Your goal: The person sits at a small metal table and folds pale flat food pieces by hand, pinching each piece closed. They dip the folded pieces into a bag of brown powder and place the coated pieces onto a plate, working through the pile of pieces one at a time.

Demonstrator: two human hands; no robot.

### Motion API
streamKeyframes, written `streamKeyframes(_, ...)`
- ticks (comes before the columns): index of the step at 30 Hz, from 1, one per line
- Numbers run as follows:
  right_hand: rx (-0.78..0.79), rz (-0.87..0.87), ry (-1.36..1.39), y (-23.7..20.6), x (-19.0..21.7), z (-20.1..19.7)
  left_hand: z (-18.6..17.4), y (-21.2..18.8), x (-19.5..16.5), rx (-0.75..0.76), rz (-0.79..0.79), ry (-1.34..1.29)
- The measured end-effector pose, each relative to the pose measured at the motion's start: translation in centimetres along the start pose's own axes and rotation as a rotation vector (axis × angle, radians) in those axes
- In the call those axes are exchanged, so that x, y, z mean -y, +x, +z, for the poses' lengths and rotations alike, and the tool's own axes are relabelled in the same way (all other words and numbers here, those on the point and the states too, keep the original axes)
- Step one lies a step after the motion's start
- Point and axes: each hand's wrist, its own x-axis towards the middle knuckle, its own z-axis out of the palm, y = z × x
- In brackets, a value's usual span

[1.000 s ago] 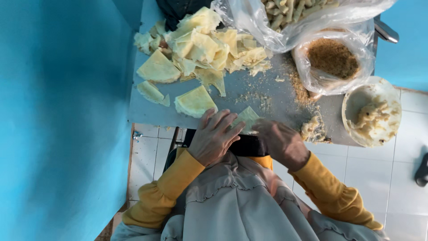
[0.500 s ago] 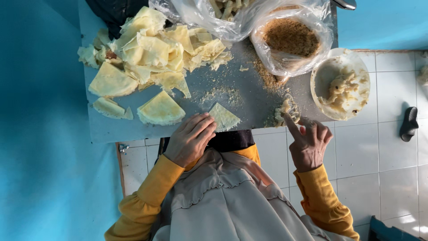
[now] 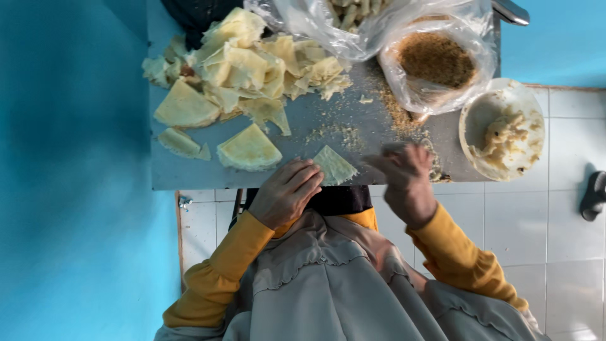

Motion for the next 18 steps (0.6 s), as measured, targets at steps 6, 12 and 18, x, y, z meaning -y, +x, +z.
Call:
streamKeyframes(6, 0.099, -0.282, -0.212, 3.5, 2.6, 3.0, 0.0, -0.5, 0.2, 0.010, -0.013, -0.024)
streamKeyframes(12, 0.235, -0.423, -0.656, 3.6, 2.6, 3.1, 0.0, -0.5, 0.2, 0.012, -0.007, -0.014)
streamKeyframes(18, 0.165, -0.379, -0.447, 4.4, 3.1, 1.9, -0.3, -0.6, 0.0, 0.012, -0.018, 0.009)
